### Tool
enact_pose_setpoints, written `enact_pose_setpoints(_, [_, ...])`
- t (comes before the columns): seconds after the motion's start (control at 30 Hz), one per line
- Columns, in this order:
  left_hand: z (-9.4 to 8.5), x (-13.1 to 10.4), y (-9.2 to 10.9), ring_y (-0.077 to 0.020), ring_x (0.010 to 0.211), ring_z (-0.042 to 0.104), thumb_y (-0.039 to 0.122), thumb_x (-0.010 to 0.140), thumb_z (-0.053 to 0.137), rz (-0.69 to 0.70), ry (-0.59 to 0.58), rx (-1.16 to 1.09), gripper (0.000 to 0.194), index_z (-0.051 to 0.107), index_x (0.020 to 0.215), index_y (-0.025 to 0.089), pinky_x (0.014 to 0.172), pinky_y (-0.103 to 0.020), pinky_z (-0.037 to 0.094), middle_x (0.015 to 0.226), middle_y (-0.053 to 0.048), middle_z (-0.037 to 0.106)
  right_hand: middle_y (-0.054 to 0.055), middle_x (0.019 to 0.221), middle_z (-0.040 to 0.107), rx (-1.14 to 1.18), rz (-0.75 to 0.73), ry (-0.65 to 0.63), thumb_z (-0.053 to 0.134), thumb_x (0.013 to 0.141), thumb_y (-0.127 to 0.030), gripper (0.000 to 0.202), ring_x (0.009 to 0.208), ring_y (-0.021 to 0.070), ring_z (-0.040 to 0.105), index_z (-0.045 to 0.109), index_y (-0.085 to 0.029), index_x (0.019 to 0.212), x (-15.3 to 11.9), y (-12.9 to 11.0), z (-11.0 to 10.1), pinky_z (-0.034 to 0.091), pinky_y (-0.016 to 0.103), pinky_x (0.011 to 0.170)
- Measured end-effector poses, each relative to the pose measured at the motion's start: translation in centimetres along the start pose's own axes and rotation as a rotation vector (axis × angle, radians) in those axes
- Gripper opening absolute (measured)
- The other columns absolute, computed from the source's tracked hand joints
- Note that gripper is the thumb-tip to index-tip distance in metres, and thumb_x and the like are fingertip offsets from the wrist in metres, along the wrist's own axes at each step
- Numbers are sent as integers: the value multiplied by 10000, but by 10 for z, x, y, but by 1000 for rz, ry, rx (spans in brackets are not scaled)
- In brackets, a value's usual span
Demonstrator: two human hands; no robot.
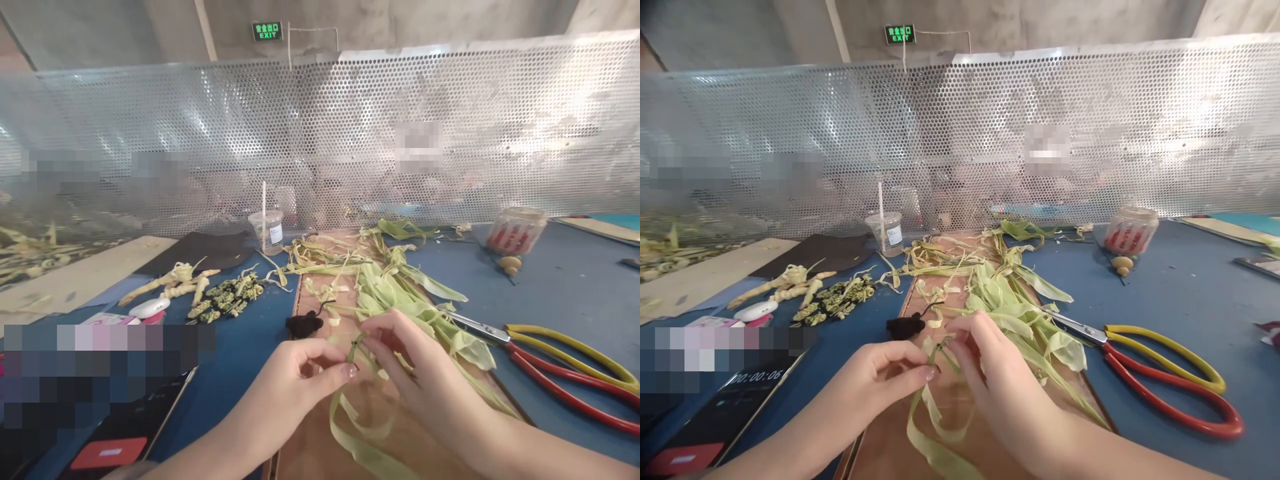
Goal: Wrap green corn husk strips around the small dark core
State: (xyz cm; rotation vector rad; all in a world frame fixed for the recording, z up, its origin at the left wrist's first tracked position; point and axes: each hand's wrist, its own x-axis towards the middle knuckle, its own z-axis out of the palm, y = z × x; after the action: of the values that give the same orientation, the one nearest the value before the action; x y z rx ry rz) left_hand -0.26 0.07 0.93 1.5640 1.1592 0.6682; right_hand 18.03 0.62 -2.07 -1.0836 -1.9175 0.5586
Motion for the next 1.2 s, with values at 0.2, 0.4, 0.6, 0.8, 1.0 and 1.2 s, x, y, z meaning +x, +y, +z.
enact_pose_setpoints(0.2, [-4, -2, 10, -163, 716, 535, 340, 753, 576, -44, 129, -35, 183, 664, 789, 183, 649, -249, 391, 741, -2, 622, -51, 644, 504, 191, 241, -126, 498, 861, -313, 105, 560, 85, 477, 473, -216, 830, 2, -7, -2, 402, 201, 500])
enact_pose_setpoints(0.4, [0, 1, -1, -115, 587, 499, 305, 769, 582, 1, 137, -146, 152, 649, 826, 181, 573, -221, 387, 664, 18, 600, -26, 744, 582, 402, 318, -209, 590, 800, -325, 201, 637, 107, 548, 489, -219, 938, 3, -8, -2, 442, 240, 585])
enact_pose_setpoints(0.6, [2, -1, -5, -152, 657, 605, 276, 763, 608, -25, 77, -234, 110, 582, 774, 170, 696, -272, 425, 643, -2, 659, -22, 744, 656, 664, 341, -295, 547, 836, -262, 171, 651, 100, 614, 452, -227, 974, 4, -12, 1, 425, 182, 522])
enact_pose_setpoints(0.8, [0, 0, 0, -153, 690, 597, 328, 754, 638, -56, -7, -262, 184, 568, 795, 163, 717, -298, 427, 713, -15, 651, -20, 742, 655, 487, 303, -304, 533, 839, -227, 343, 500, 62, 472, 397, -255, 1153, 0, -10, 2, 292, 158, 416])
enact_pose_setpoints(1.0, [1, 2, -7, -109, 670, 519, 347, 805, 586, -2, 99, -345, 181, 560, 824, 169, 669, -245, 406, 704, 11, 590, 20, 862, 614, 520, 244, -327, 422, 887, -205, 443, 593, 80, 501, 253, -252, 1293, -2, -11, -5, 391, 198, 507])
enact_pose_setpoints(1.2, [3, 2, -8, -88, 594, 476, 325, 838, 551, -39, 56, -594, 165, 492, 864, 174, 561, -208, 377, 682, 12, 556, -14, 794, 597, 321, 122, -333, 394, 880, -146, 534, 552, 76, 445, 165, -299, 1337, -4, -4, -2, 380, 201, 500])
